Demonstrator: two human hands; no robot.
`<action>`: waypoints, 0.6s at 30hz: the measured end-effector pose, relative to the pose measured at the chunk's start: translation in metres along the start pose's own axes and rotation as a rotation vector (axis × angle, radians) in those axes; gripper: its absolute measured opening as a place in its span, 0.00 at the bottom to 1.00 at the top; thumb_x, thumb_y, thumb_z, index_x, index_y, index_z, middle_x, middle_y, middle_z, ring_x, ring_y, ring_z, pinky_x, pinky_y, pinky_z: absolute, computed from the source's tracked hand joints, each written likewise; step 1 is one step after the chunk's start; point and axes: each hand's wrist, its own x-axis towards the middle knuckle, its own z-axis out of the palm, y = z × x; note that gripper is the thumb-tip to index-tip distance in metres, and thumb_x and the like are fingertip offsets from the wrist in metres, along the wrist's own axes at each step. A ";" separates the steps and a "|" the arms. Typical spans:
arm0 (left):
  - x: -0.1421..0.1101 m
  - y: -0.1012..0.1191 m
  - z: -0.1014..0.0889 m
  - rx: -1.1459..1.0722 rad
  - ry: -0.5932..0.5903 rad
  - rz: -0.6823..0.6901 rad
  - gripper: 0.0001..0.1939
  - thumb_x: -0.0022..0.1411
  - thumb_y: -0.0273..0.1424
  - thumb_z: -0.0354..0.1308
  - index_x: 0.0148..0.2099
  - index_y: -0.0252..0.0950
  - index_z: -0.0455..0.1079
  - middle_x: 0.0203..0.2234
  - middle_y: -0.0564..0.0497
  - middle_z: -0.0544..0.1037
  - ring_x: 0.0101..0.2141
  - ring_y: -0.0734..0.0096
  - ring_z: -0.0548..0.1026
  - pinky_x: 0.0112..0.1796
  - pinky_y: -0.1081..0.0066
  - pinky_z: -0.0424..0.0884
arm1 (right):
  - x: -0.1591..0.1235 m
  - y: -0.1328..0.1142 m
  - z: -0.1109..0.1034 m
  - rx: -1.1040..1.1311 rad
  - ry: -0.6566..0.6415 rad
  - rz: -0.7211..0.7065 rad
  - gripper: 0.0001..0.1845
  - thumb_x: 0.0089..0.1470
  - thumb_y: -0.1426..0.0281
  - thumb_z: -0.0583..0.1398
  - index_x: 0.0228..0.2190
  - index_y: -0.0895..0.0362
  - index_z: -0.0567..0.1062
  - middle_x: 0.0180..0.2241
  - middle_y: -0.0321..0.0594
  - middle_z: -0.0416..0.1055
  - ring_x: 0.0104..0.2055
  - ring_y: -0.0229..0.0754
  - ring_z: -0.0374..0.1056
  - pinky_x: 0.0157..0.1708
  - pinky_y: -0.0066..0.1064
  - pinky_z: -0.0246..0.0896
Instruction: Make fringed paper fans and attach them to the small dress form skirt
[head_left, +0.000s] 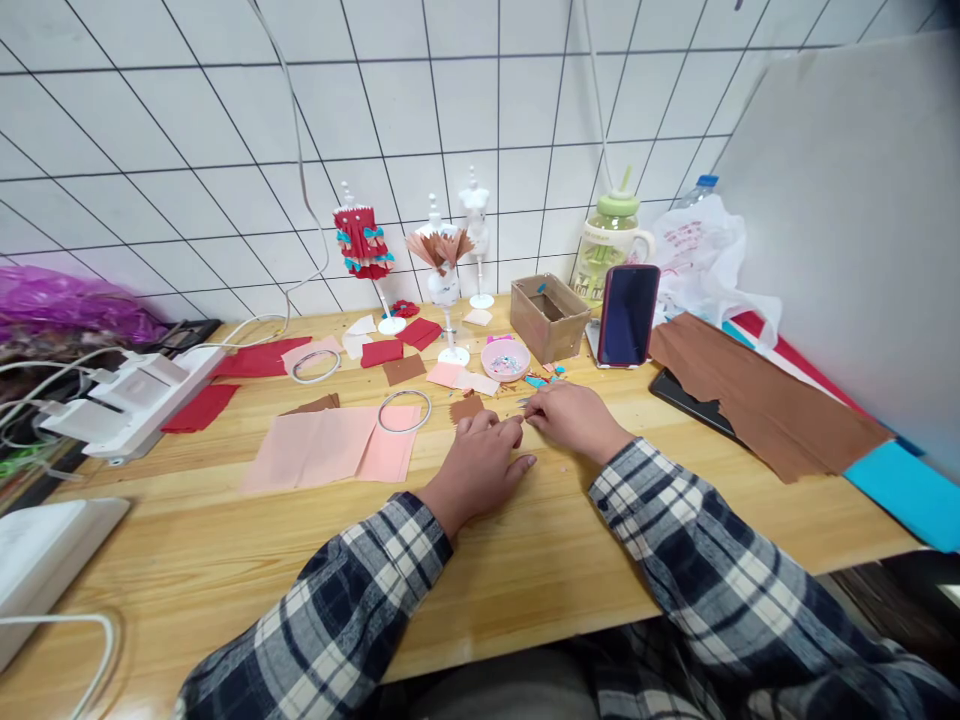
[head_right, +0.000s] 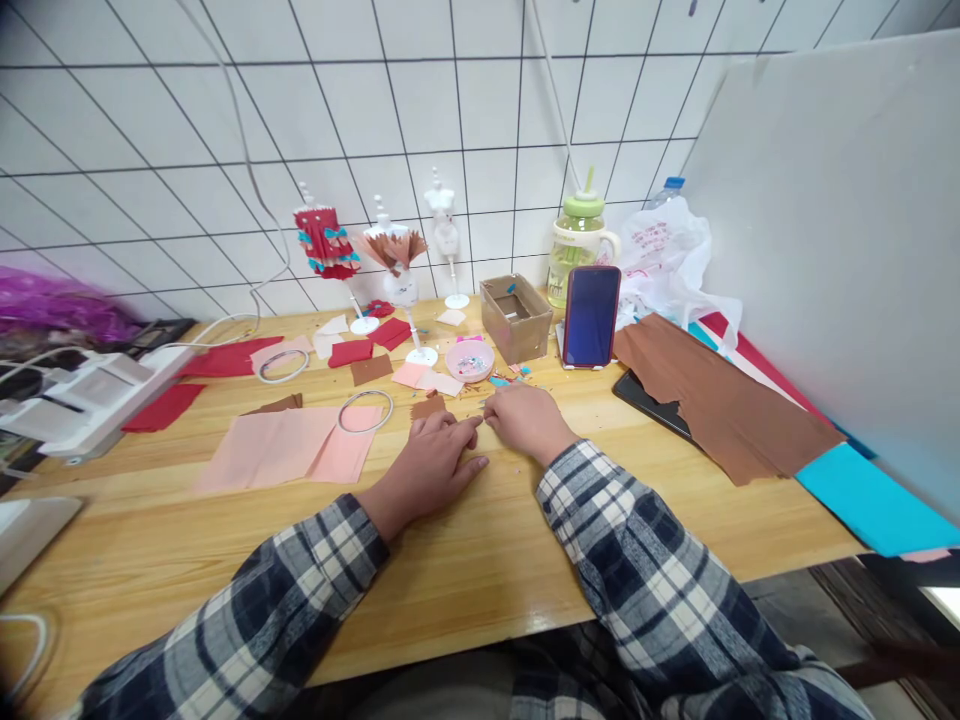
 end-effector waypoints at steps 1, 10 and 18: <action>0.000 0.000 0.000 -0.004 0.001 0.006 0.13 0.65 0.40 0.52 0.45 0.37 0.67 0.40 0.45 0.77 0.46 0.53 0.67 0.44 0.55 0.61 | 0.000 0.001 0.000 -0.002 -0.009 0.007 0.11 0.59 0.64 0.56 0.35 0.50 0.80 0.38 0.39 0.78 0.44 0.44 0.70 0.38 0.31 0.58; -0.018 -0.031 -0.019 0.017 0.189 -0.092 0.11 0.68 0.37 0.49 0.43 0.39 0.71 0.41 0.46 0.78 0.45 0.56 0.70 0.46 0.56 0.64 | 0.000 0.003 -0.003 0.052 -0.018 0.080 0.09 0.57 0.64 0.58 0.35 0.51 0.78 0.37 0.37 0.78 0.41 0.43 0.71 0.33 0.30 0.56; -0.023 -0.063 -0.015 -0.090 0.207 -0.120 0.16 0.66 0.30 0.49 0.52 0.40 0.72 0.43 0.47 0.79 0.44 0.59 0.74 0.47 0.60 0.67 | -0.002 -0.017 -0.001 0.240 0.180 -0.082 0.18 0.59 0.64 0.58 0.50 0.54 0.72 0.46 0.43 0.75 0.49 0.46 0.66 0.48 0.36 0.59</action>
